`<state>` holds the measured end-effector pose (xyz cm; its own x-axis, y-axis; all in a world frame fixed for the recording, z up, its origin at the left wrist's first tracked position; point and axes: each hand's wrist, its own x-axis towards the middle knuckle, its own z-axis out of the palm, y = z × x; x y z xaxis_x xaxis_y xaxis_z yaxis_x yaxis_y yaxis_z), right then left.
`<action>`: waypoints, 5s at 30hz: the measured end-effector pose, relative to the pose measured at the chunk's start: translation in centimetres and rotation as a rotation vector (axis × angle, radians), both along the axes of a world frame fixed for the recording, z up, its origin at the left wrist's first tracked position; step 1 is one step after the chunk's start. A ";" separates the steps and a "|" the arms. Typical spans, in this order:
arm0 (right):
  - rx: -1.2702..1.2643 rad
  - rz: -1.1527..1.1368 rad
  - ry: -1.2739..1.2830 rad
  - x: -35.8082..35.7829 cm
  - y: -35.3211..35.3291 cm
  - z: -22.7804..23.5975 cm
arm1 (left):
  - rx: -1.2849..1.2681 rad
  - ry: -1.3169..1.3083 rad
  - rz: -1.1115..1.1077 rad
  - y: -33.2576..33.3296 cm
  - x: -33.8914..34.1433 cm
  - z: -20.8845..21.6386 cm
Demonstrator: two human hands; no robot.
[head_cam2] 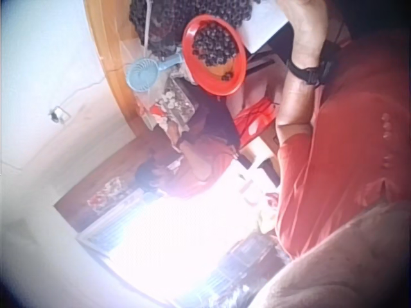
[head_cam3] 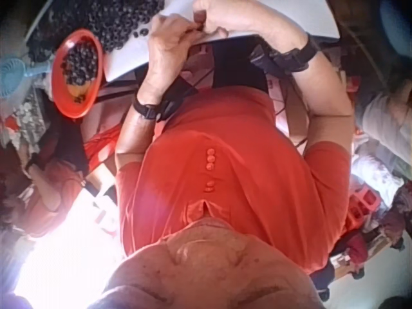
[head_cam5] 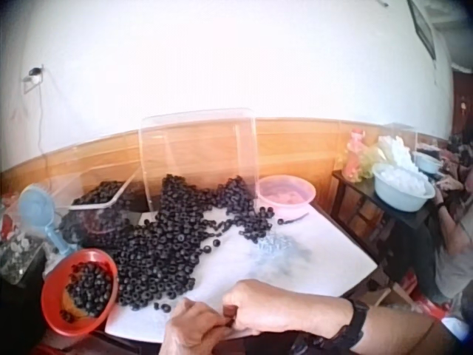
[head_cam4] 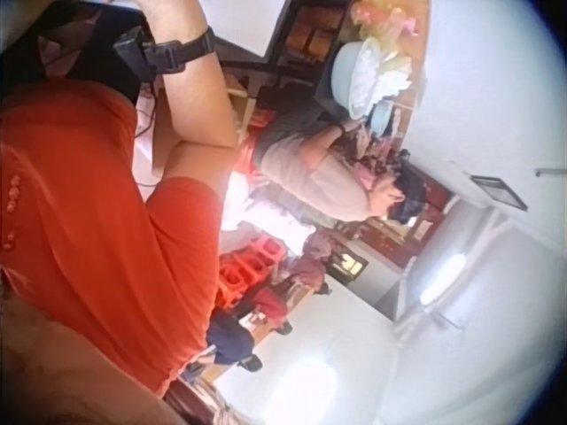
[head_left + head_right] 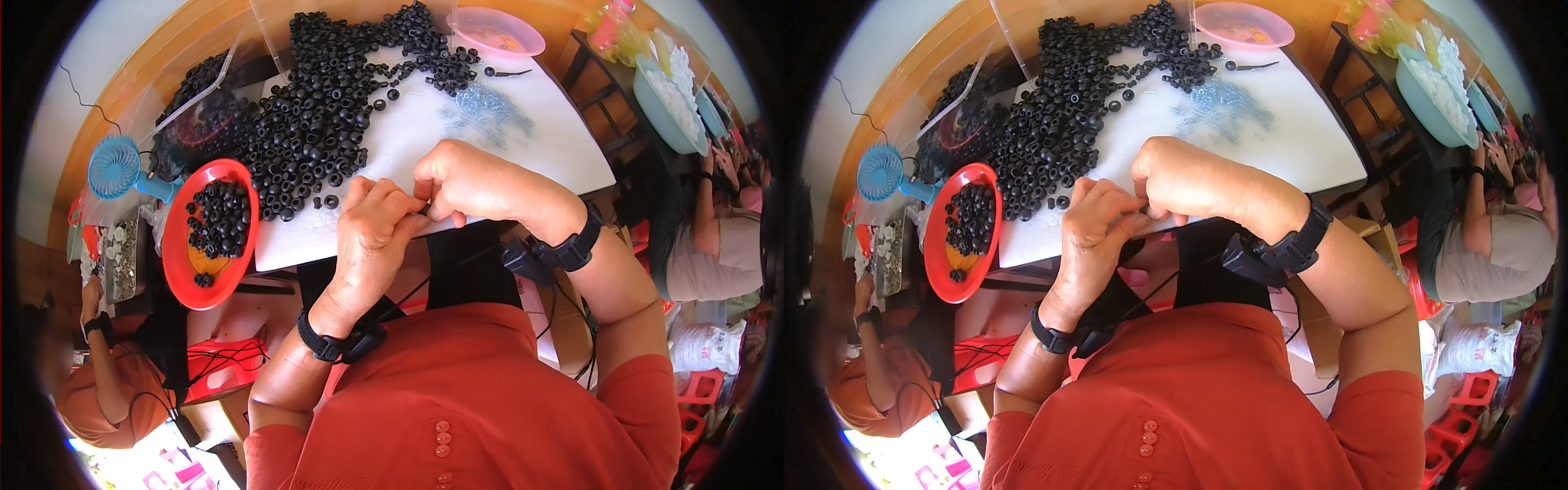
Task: Assembling small black components by hand at a workbench.
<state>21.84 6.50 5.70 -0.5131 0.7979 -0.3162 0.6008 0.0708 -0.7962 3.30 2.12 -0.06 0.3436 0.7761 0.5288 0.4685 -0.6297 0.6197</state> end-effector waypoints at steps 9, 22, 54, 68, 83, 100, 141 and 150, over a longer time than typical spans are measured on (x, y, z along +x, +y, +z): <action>0.364 0.019 -0.051 0.5 -0.7 -1.0 | -0.229 -0.051 0.035 0.3 0.3 0.6; 0.229 -0.017 -0.066 0.3 -0.4 -0.8 | -0.248 -0.019 0.055 0.2 0.4 1.1; 0.016 -0.306 0.633 1.8 -1.7 -4.1 | 0.026 0.122 0.046 0.8 1.0 1.0; 0.189 -0.449 0.670 2.5 -3.4 -4.6 | 0.045 -0.015 0.611 -0.9 -10.8 5.1; 1.150 -0.553 0.004 3.7 -3.8 -3.9 | 0.115 0.379 -0.007 2.6 4.2 2.7; 1.235 -0.467 -0.195 4.1 -3.6 -5.6 | 0.145 0.633 -0.140 -0.4 1.0 2.0; 1.216 0.159 -0.467 1.9 -4.6 -2.3 | 0.366 0.402 0.182 0.1 -5.2 2.2; 0.686 -0.184 0.445 -1.3 -4.9 -2.6 | 0.305 0.305 0.115 0.0 -4.6 1.2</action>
